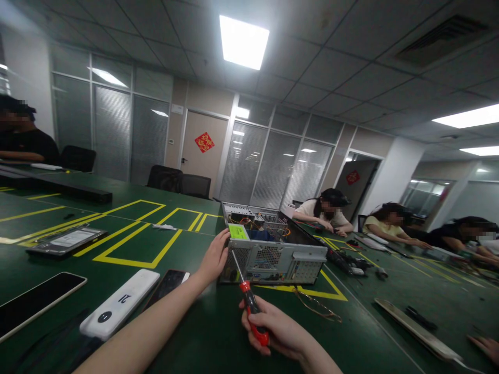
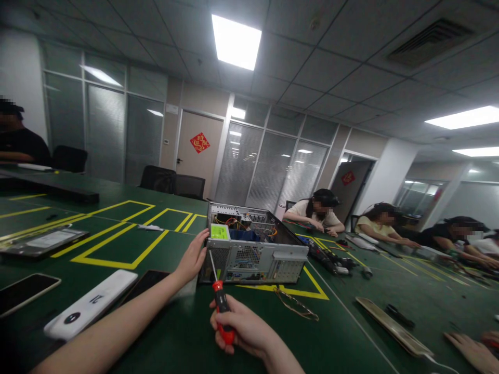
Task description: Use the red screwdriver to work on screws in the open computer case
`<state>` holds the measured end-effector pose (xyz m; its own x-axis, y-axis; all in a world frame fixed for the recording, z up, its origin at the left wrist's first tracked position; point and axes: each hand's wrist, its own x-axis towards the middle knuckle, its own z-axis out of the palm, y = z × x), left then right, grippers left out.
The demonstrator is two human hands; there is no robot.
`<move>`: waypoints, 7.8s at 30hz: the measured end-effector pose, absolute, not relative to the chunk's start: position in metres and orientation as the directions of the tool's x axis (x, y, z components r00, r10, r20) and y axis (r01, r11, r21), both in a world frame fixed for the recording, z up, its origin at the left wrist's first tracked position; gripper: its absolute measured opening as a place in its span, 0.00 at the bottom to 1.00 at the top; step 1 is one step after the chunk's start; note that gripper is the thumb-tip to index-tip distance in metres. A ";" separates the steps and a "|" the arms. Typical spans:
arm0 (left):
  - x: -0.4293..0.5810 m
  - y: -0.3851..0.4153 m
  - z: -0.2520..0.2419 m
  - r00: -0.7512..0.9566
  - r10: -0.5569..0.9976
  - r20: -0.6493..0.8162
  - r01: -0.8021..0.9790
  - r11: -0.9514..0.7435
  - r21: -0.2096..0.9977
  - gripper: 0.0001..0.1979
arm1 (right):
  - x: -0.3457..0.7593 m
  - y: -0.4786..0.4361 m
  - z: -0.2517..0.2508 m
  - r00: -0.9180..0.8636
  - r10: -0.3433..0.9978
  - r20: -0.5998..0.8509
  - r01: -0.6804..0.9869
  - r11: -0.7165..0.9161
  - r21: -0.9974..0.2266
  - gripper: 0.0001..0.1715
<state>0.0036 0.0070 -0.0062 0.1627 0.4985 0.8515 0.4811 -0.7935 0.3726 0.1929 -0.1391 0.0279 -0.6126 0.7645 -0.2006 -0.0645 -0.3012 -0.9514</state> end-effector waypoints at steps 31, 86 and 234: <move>0.003 0.004 -0.004 0.166 0.512 0.843 0.479 -0.789 0.385 0.22 | 0.154 -0.161 0.062 -0.560 0.739 -0.375 -0.599 -0.674 -0.433 0.18; 0.002 0.005 -0.006 0.160 0.497 0.853 0.476 -0.796 0.374 0.22 | 0.156 -0.154 0.040 -0.356 0.792 -0.496 -0.730 -0.567 -0.382 0.14; 0.003 0.000 0.000 0.161 0.505 0.848 0.486 -0.788 0.377 0.21 | 0.235 -0.134 -0.019 -0.027 0.904 -0.426 0.297 -0.400 -0.867 0.18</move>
